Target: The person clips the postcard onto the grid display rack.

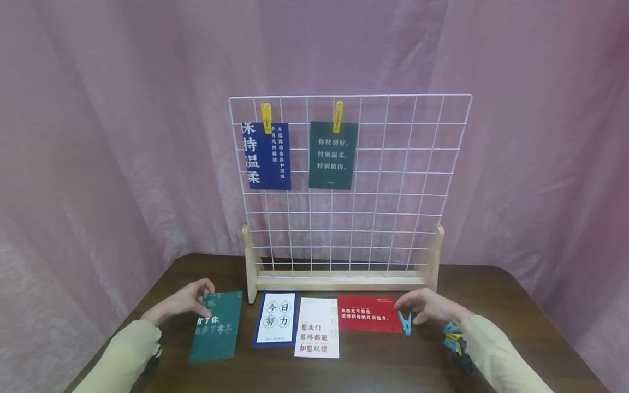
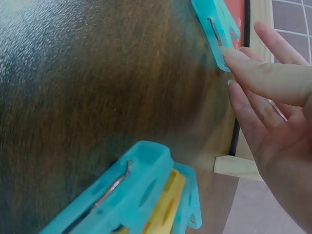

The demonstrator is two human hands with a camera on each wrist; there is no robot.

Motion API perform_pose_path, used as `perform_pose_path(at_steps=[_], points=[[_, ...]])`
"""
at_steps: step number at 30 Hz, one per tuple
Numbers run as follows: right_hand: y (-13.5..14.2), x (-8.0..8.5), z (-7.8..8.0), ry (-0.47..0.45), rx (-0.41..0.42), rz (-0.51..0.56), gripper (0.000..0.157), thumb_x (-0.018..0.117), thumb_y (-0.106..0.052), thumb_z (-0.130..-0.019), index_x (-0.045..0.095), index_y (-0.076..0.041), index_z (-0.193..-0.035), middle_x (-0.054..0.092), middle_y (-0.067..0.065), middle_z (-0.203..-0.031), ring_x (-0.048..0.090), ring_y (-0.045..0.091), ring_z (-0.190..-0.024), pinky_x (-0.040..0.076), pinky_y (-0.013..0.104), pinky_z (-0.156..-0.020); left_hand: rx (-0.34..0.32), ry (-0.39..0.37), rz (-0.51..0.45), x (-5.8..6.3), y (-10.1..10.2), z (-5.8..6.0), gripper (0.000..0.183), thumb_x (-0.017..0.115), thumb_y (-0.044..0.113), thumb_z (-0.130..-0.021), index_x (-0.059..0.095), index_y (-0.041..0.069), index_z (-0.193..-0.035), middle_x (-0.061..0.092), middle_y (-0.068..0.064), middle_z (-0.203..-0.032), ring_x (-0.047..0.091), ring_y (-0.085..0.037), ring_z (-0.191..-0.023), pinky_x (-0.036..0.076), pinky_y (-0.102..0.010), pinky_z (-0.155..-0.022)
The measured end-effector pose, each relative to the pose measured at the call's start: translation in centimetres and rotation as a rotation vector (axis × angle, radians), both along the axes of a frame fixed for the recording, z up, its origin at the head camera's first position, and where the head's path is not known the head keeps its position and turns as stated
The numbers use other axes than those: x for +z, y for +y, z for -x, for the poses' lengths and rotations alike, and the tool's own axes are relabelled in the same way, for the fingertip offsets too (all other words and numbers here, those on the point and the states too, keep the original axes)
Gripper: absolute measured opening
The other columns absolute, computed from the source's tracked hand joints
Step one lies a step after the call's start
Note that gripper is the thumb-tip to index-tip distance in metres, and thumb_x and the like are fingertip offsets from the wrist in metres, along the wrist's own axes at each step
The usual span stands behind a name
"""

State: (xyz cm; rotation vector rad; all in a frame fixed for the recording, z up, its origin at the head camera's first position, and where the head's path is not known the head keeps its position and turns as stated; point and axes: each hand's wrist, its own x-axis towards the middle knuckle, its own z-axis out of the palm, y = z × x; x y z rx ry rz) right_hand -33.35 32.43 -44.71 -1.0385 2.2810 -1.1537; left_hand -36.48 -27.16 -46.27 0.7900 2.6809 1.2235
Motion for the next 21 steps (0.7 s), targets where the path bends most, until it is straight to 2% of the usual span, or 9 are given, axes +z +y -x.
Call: perform_pose_path(at_steps=[3,6,8,12,18,21], points=[[-0.1,-0.1,-0.1,-0.005,-0.018,-0.033,0.040,0.052,0.008,-0.061,0.043,-0.001,-0.099,0.039,0.014,-0.100,0.033,0.032,-0.086,0.032,0.039,-0.066,-0.015,-0.040,-0.060,-0.1,-0.3,0.1,0.048,0.065,0.012,-0.049,0.035,0.001,-0.086,0.038,-0.015,-0.070,0.037,-0.020,-0.052,0.035,-0.026,-0.042],[-0.1,-0.2,-0.1,0.026,-0.020,-0.051,0.037,0.054,0.004,-0.061,0.046,-0.001,-0.097,0.041,0.014,-0.096,0.034,0.031,-0.082,0.034,0.037,-0.064,-0.018,-0.109,-0.131,0.2,-0.4,-0.1,0.047,0.064,0.007,-0.051,0.035,0.001,-0.088,0.038,-0.018,-0.074,0.040,-0.018,-0.052,0.038,-0.029,-0.044],[0.0,-0.2,-0.1,0.058,-0.026,-0.059,0.034,0.055,0.002,-0.061,0.048,-0.001,-0.094,0.043,0.014,-0.093,0.036,0.031,-0.079,0.035,0.036,-0.062,-0.024,-0.162,-0.188,0.6,-0.4,-0.4,0.047,0.063,0.004,-0.053,0.034,0.000,-0.090,0.037,-0.021,-0.077,0.044,-0.020,-0.053,0.039,-0.032,-0.047],[0.2,-0.5,0.1,0.102,-0.055,-0.063,0.032,0.057,-0.002,-0.059,0.050,-0.002,-0.090,0.045,0.014,-0.085,0.037,0.030,-0.072,0.037,0.034,-0.057,-0.040,-0.208,-0.250,1.9,-0.4,-1.1,0.045,0.059,0.001,-0.057,0.033,-0.003,-0.094,0.036,-0.026,-0.080,0.046,-0.026,-0.059,0.038,-0.036,-0.051],[0.1,-0.8,-0.1,0.222,-0.053,-0.080,0.028,0.062,-0.009,-0.056,0.051,-0.006,-0.081,0.045,0.011,-0.075,0.039,0.027,-0.063,0.035,0.029,-0.052,-0.022,-0.198,-0.277,3.2,-0.4,-1.8,0.042,0.057,0.001,-0.060,0.034,-0.003,-0.096,0.035,-0.025,-0.080,0.045,-0.026,-0.062,0.037,-0.036,-0.054],[0.0,-0.5,-0.4,0.240,-0.040,-0.081,0.026,0.061,-0.009,-0.057,0.051,-0.006,-0.080,0.045,0.011,-0.076,0.039,0.027,-0.065,0.035,0.032,-0.054,-0.016,-0.165,-0.292,3.7,-0.5,-2.0,0.041,0.056,0.002,-0.061,0.035,-0.002,-0.096,0.035,-0.026,-0.078,0.043,-0.026,-0.060,0.037,-0.036,-0.053]])
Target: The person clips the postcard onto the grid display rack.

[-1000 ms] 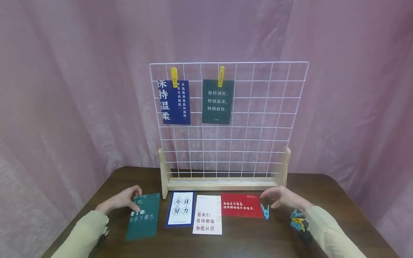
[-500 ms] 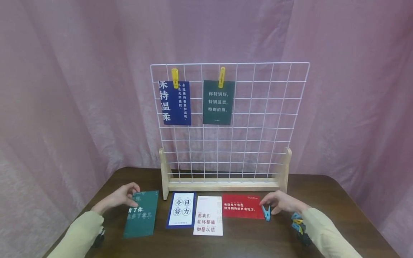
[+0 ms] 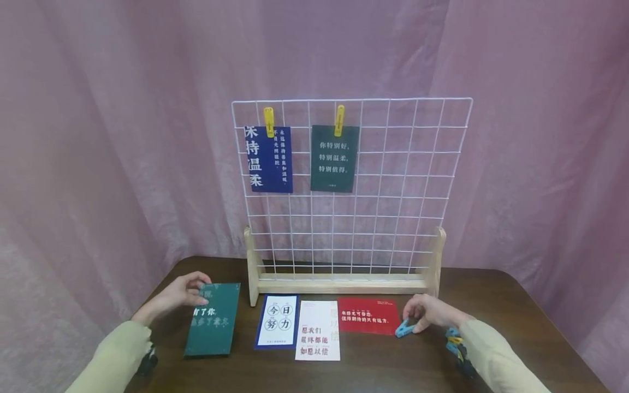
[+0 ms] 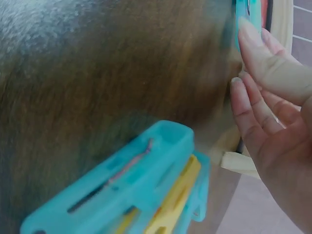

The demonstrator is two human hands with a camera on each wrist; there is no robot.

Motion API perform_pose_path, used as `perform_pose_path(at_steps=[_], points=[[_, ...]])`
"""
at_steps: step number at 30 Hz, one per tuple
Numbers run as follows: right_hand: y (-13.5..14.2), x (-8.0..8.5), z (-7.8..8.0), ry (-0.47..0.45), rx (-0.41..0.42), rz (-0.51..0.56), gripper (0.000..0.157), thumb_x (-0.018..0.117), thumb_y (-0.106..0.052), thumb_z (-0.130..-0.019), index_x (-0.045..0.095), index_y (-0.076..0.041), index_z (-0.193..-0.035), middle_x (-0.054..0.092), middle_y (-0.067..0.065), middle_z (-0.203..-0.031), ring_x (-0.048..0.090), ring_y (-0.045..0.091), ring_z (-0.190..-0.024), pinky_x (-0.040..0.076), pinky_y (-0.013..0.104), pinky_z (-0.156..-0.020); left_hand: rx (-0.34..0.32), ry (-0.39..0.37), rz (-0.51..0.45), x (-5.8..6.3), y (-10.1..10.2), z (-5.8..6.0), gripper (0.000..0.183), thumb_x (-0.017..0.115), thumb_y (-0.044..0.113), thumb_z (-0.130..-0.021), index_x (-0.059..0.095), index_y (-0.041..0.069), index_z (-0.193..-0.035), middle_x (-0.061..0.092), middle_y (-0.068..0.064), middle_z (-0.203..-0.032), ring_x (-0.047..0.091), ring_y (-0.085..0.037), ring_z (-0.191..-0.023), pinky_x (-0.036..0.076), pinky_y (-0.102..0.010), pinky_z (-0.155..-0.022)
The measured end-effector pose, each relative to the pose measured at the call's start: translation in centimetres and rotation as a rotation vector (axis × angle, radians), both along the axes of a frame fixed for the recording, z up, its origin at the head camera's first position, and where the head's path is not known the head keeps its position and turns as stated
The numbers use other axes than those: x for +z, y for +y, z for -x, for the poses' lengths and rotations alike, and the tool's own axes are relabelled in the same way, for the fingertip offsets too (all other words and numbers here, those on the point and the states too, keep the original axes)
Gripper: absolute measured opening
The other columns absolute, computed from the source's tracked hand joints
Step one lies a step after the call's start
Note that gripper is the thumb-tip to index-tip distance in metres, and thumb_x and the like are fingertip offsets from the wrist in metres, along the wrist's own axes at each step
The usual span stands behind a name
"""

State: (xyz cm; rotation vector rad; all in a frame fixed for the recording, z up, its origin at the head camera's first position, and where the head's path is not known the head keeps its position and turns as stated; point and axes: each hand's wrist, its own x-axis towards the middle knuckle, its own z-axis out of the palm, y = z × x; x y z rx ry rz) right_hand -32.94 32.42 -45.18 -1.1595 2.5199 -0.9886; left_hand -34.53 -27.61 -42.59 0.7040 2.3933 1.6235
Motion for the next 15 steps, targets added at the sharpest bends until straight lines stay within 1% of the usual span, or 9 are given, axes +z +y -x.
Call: perform_pose_path(at_steps=[1,5,6,8,9,10,12,13,15], points=[[0.0,0.2,-0.1,-0.014,0.007,0.007,0.025,0.060,-0.008,-0.057,0.050,-0.004,-0.080,0.045,0.011,-0.077,0.040,0.027,-0.066,0.035,0.033,-0.055,0.012,0.011,-0.001,0.3,0.0,-0.1,0.041,0.057,0.002,-0.061,0.036,-0.001,-0.096,0.036,-0.025,-0.078,0.042,-0.027,-0.061,0.037,-0.036,-0.053],[0.3,1.4,-0.4,-0.126,0.016,0.050,0.025,0.056,-0.004,-0.062,0.047,0.001,-0.085,0.048,0.015,-0.080,0.043,0.030,-0.071,0.037,0.032,-0.058,0.049,0.077,0.001,1.3,-0.1,-0.4,0.041,0.057,0.004,-0.060,0.038,0.001,-0.096,0.038,-0.024,-0.078,0.040,-0.027,-0.063,0.037,-0.035,-0.052],[0.7,1.4,-0.2,-0.123,0.038,0.067,0.026,0.055,-0.003,-0.063,0.047,0.001,-0.087,0.048,0.014,-0.080,0.045,0.028,-0.071,0.038,0.030,-0.056,0.060,0.092,-0.009,1.5,-0.2,-0.4,0.041,0.058,0.004,-0.060,0.039,0.001,-0.096,0.038,-0.024,-0.078,0.040,-0.027,-0.062,0.037,-0.034,-0.052],[1.0,2.0,0.0,-0.136,0.045,0.098,0.026,0.053,-0.001,-0.064,0.046,0.002,-0.088,0.049,0.014,-0.079,0.046,0.026,-0.071,0.039,0.029,-0.055,0.080,0.119,-0.034,1.8,-0.3,-0.4,0.042,0.058,0.003,-0.059,0.040,0.000,-0.096,0.036,-0.023,-0.077,0.040,-0.025,-0.061,0.037,-0.033,-0.051],[1.3,2.1,0.3,-0.107,0.073,0.115,0.026,0.052,0.000,-0.065,0.046,0.001,-0.090,0.049,0.013,-0.080,0.046,0.023,-0.070,0.039,0.028,-0.054,0.088,0.132,-0.044,2.0,-0.3,-0.5,0.042,0.058,0.003,-0.059,0.040,0.000,-0.096,0.036,-0.023,-0.078,0.039,-0.025,-0.061,0.038,-0.033,-0.051],[1.4,2.5,0.3,-0.104,0.074,0.128,0.026,0.051,0.000,-0.065,0.047,0.000,-0.091,0.050,0.013,-0.080,0.047,0.023,-0.070,0.039,0.028,-0.053,0.101,0.137,-0.057,2.2,-0.3,-0.6,0.042,0.059,0.003,-0.058,0.040,0.000,-0.096,0.035,-0.022,-0.079,0.039,-0.024,-0.061,0.038,-0.032,-0.050],[1.4,3.4,0.3,-0.066,0.072,0.141,0.026,0.050,0.001,-0.066,0.047,-0.001,-0.092,0.050,0.012,-0.081,0.047,0.022,-0.070,0.039,0.029,-0.052,0.103,0.154,-0.082,2.8,-0.1,-0.7,0.042,0.058,0.002,-0.058,0.040,-0.001,-0.096,0.033,-0.021,-0.079,0.038,-0.023,-0.060,0.037,-0.032,-0.050],[1.3,4.0,0.1,-0.060,0.047,0.135,0.026,0.050,0.000,-0.067,0.046,-0.001,-0.092,0.050,0.013,-0.081,0.047,0.023,-0.071,0.039,0.030,-0.053,0.098,0.169,-0.083,3.1,0.1,-0.8,0.042,0.058,0.002,-0.059,0.040,-0.002,-0.097,0.032,-0.021,-0.079,0.038,-0.023,-0.060,0.037,-0.032,-0.050],[1.2,5.0,0.0,0.002,0.024,0.115,0.027,0.050,-0.002,-0.068,0.046,-0.002,-0.094,0.050,0.012,-0.083,0.047,0.022,-0.072,0.038,0.031,-0.054,0.087,0.198,-0.095,3.9,0.5,-1.0,0.041,0.057,0.001,-0.060,0.039,-0.002,-0.097,0.031,-0.022,-0.078,0.037,-0.022,-0.059,0.037,-0.034,-0.050]])
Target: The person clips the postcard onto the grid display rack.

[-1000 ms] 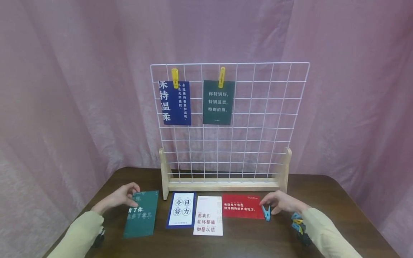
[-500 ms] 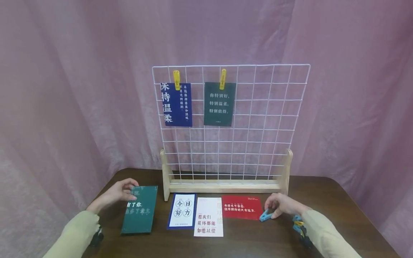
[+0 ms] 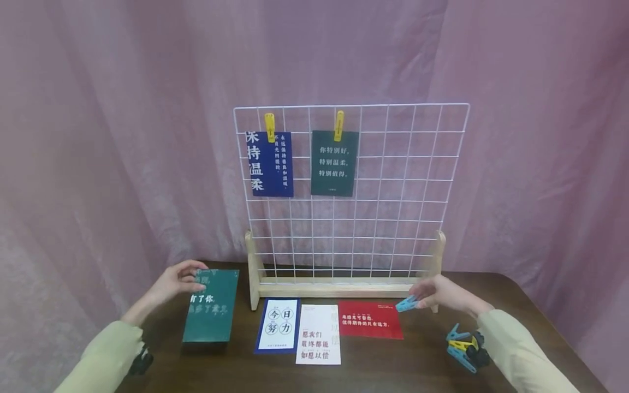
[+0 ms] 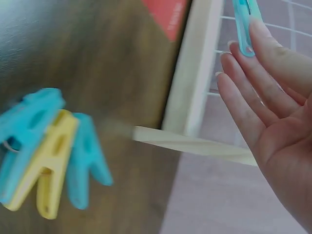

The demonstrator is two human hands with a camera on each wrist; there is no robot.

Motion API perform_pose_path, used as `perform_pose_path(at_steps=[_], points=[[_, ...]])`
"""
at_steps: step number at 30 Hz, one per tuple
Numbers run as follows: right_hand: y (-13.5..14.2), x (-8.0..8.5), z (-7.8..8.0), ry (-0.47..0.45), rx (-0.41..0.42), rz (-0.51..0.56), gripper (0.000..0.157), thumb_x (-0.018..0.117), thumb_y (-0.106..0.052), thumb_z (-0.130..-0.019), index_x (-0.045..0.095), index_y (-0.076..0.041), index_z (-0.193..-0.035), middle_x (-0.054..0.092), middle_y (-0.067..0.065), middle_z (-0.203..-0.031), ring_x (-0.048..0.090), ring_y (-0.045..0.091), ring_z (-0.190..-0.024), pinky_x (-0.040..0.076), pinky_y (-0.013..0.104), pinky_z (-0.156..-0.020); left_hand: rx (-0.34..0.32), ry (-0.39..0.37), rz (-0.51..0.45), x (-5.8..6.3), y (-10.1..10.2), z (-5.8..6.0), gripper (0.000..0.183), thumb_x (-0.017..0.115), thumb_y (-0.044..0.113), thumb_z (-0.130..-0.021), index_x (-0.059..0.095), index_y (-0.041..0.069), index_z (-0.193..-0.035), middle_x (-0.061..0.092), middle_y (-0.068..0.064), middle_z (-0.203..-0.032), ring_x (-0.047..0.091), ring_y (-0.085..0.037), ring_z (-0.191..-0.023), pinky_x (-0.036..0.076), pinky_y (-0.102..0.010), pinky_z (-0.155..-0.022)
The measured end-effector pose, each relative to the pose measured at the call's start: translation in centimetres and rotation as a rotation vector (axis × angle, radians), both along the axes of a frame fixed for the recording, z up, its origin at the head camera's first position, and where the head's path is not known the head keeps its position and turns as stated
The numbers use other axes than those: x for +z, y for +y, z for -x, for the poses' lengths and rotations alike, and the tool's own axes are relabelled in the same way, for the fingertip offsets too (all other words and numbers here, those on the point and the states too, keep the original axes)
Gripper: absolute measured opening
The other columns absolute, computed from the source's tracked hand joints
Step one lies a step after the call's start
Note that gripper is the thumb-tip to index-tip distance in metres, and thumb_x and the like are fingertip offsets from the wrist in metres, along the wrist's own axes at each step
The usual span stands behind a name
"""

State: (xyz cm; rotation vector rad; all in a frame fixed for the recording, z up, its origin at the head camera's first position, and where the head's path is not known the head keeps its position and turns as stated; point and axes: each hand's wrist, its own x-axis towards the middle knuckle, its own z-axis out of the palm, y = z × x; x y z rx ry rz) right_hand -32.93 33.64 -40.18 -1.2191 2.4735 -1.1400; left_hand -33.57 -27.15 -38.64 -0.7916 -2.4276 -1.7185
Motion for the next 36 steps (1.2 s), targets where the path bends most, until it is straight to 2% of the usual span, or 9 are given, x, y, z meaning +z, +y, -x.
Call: perform_pose_path(at_steps=[4,8,11,21,27,32,36], points=[[-0.7,2.5,-0.8,0.086,-0.103,-0.027,0.027,0.051,-0.006,-0.068,0.046,-0.001,-0.093,0.050,0.012,-0.082,0.047,0.022,-0.071,0.038,0.030,-0.056,0.008,0.058,-0.034,1.5,1.1,-0.3,0.042,0.057,0.000,-0.059,0.040,-0.001,-0.097,0.031,-0.023,-0.074,0.038,-0.020,-0.057,0.038,-0.034,-0.050],[-1.5,4.6,-1.3,0.093,-0.243,-0.004,0.028,0.052,-0.011,-0.067,0.047,-0.001,-0.093,0.050,0.011,-0.080,0.046,0.021,-0.071,0.038,0.026,-0.056,0.038,0.082,-0.060,3.0,2.7,-0.8,0.043,0.059,0.002,-0.058,0.041,0.001,-0.097,0.038,-0.021,-0.076,0.043,-0.023,-0.061,0.039,-0.031,-0.052],[-1.8,5.8,-1.6,0.099,-0.301,0.009,0.029,0.051,-0.015,-0.068,0.046,-0.003,-0.093,0.050,0.010,-0.081,0.045,0.019,-0.072,0.038,0.025,-0.057,0.035,0.096,-0.065,4.2,4.0,-1.2,0.043,0.059,0.003,-0.057,0.042,0.003,-0.097,0.042,-0.019,-0.079,0.045,-0.026,-0.064,0.038,-0.031,-0.054],[-2.7,9.1,-1.7,0.197,-0.369,0.034,0.033,0.051,-0.017,-0.068,0.045,-0.005,-0.097,0.050,0.009,-0.081,0.047,0.017,-0.072,0.038,0.026,-0.056,0.019,0.163,-0.071,7.8,7.8,-1.5,0.040,0.059,0.005,-0.058,0.045,0.008,-0.095,0.043,-0.015,-0.073,0.046,-0.025,-0.062,0.038,-0.032,-0.053],[-3.3,12.2,-1.3,0.240,-0.400,0.054,0.035,0.051,-0.018,-0.067,0.044,-0.005,-0.099,0.051,0.008,-0.083,0.048,0.014,-0.071,0.038,0.026,-0.056,-0.005,0.201,-0.069,10.4,10.8,-1.3,0.039,0.059,0.006,-0.059,0.045,0.010,-0.095,0.046,-0.013,-0.075,0.046,-0.023,-0.064,0.038,-0.031,-0.052],[-3.8,14.9,-1.4,0.253,-0.431,0.062,0.034,0.051,-0.021,-0.067,0.044,-0.008,-0.098,0.051,0.005,-0.082,0.049,0.014,-0.071,0.038,0.028,-0.056,-0.040,0.261,-0.068,12.2,13.2,-0.6,0.039,0.059,0.006,-0.059,0.045,0.010,-0.095,0.046,-0.012,-0.079,0.046,-0.022,-0.064,0.039,-0.031,-0.052],[-3.9,16.4,-1.3,0.262,-0.456,0.069,0.034,0.052,-0.022,-0.066,0.045,-0.009,-0.097,0.051,0.004,-0.082,0.049,0.016,-0.071,0.038,0.028,-0.057,-0.056,0.303,-0.098,13.2,14.8,0.5,0.040,0.060,0.007,-0.057,0.046,0.012,-0.094,0.045,-0.010,-0.078,0.047,-0.021,-0.063,0.039,-0.030,-0.051]])
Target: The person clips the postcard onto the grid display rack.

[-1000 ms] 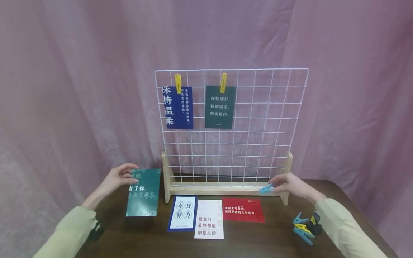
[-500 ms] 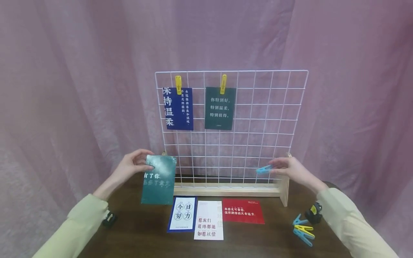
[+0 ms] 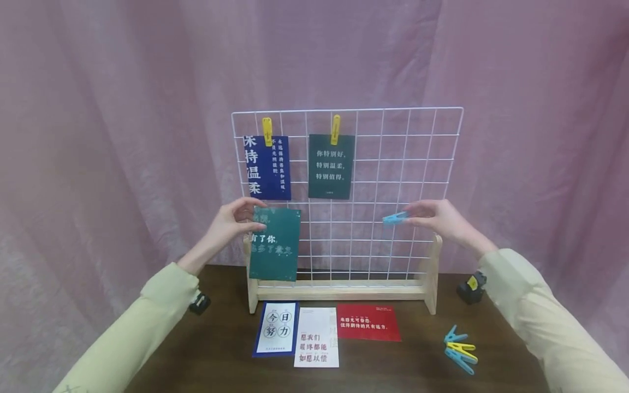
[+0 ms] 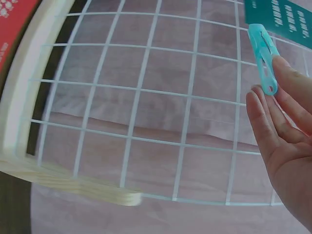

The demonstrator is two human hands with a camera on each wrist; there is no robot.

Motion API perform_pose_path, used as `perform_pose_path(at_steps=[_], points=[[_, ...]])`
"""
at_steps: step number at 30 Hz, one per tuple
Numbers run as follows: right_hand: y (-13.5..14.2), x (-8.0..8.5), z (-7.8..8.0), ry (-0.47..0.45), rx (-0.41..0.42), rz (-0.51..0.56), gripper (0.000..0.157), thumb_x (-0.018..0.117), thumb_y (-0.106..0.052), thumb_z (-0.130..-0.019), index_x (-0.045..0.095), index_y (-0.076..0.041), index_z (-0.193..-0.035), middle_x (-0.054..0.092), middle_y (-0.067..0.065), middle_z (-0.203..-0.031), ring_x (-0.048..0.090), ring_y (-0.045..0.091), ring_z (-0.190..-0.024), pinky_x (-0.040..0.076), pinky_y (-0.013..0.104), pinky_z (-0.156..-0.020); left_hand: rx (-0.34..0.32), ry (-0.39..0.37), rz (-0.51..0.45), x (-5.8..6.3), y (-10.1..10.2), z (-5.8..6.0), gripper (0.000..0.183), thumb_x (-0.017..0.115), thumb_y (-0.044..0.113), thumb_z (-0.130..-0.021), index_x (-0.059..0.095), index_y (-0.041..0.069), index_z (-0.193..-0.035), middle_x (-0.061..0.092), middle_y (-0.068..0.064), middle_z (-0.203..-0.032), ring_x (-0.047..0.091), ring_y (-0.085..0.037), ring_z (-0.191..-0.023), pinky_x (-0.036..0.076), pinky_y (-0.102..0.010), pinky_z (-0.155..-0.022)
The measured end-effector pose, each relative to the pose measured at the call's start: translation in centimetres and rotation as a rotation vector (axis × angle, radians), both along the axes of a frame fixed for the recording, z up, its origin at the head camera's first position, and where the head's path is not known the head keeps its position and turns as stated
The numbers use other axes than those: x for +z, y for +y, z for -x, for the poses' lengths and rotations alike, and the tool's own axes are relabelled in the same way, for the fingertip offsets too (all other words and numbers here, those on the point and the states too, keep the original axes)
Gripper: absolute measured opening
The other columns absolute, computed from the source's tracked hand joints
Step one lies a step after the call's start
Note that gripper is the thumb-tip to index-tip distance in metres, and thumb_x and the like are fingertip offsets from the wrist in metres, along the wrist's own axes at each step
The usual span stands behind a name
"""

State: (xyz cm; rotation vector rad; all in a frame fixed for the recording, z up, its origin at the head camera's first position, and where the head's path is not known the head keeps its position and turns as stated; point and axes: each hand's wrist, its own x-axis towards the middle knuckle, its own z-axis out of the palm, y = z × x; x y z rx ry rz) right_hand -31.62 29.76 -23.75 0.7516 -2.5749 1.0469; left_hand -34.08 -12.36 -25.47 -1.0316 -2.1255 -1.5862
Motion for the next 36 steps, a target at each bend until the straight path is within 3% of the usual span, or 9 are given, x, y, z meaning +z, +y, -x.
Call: perform_pose_path(at_steps=[2,5,9,14,19,21,26,32,36], points=[[-0.1,0.6,0.1,0.012,-0.008,0.008,0.034,0.052,-0.023,-0.066,0.045,-0.010,-0.096,0.052,0.003,-0.082,0.049,0.016,-0.071,0.038,0.028,-0.057,-0.039,0.022,-0.020,-0.9,0.2,3.6,0.037,0.058,0.008,-0.059,0.046,0.013,-0.094,0.045,-0.007,-0.076,0.047,-0.017,-0.062,0.039,-0.027,-0.052],[-0.3,1.5,0.3,0.032,-0.004,0.015,0.033,0.052,-0.022,-0.066,0.045,-0.009,-0.096,0.052,0.004,-0.082,0.049,0.015,-0.072,0.038,0.025,-0.058,-0.033,0.054,-0.033,-0.2,1.5,4.3,0.036,0.058,0.010,-0.059,0.047,0.013,-0.093,0.044,-0.006,-0.074,0.045,-0.016,-0.059,0.038,-0.027,-0.051],[-0.4,2.4,0.2,0.058,-0.009,0.017,0.033,0.052,-0.022,-0.066,0.045,-0.009,-0.096,0.052,0.004,-0.081,0.049,0.014,-0.071,0.037,0.023,-0.058,-0.005,0.097,-0.044,2.4,4.0,1.1,0.037,0.060,0.007,-0.057,0.047,0.010,-0.092,0.043,-0.011,-0.073,0.044,-0.020,-0.060,0.038,-0.028,-0.052],[-0.4,3.5,-0.4,0.082,-0.042,0.047,0.035,0.054,-0.021,-0.065,0.044,-0.011,-0.096,0.051,0.007,-0.083,0.049,0.013,-0.071,0.037,0.021,-0.057,0.000,0.109,-0.064,3.8,6.6,0.9,0.036,0.059,0.004,-0.059,0.047,0.011,-0.093,0.044,-0.012,-0.076,0.045,-0.019,-0.063,0.038,-0.027,-0.052],[-0.1,4.2,-0.5,0.114,-0.075,0.067,0.035,0.053,-0.021,-0.065,0.045,-0.008,-0.096,0.051,0.008,-0.082,0.048,0.017,-0.071,0.038,0.022,-0.056,-0.013,0.069,-0.047,2.1,8.9,7.5,0.036,0.054,0.007,-0.065,0.046,0.019,-0.098,0.045,-0.005,-0.083,0.047,-0.013,-0.068,0.038,-0.025,-0.054],[0.1,4.4,-0.4,0.128,-0.093,0.062,0.034,0.053,-0.022,-0.065,0.046,-0.010,-0.096,0.051,0.006,-0.081,0.048,0.016,-0.071,0.038,0.023,-0.056,-0.032,0.082,-0.050,0.5,10.0,12.4,0.039,0.054,0.013,-0.065,0.043,0.023,-0.101,0.044,-0.003,-0.088,0.047,-0.012,-0.072,0.039,-0.025,-0.053],[-0.1,5.5,-0.6,0.161,-0.112,0.056,0.034,0.053,-0.022,-0.065,0.046,-0.011,-0.096,0.051,0.006,-0.083,0.047,0.013,-0.072,0.036,0.020,-0.057,-0.077,0.093,-0.065,0.3,12.5,16.1,0.046,0.058,0.018,-0.061,0.040,0.030,-0.102,0.043,0.000,-0.089,0.047,-0.011,-0.072,0.039,-0.030,-0.047],[-0.2,7.1,-0.8,0.202,-0.119,0.083,0.036,0.054,-0.018,-0.065,0.045,-0.009,-0.098,0.050,0.009,-0.084,0.047,0.012,-0.072,0.036,0.016,-0.057,0.047,0.055,-0.178,6.3,14.2,4.8,0.037,0.058,0.004,-0.059,0.048,0.016,-0.093,0.049,-0.003,-0.078,0.048,-0.011,-0.067,0.039,-0.022,-0.055],[-0.1,8.1,-1.0,0.237,-0.138,0.103,0.036,0.055,-0.015,-0.064,0.045,-0.007,-0.097,0.050,0.009,-0.084,0.047,0.010,-0.072,0.036,0.014,-0.055,0.114,0.018,-0.271,7.1,15.9,4.7,0.031,0.060,0.006,-0.056,0.051,0.010,-0.085,0.051,-0.003,-0.072,0.049,-0.009,-0.062,0.039,-0.021,-0.051]])
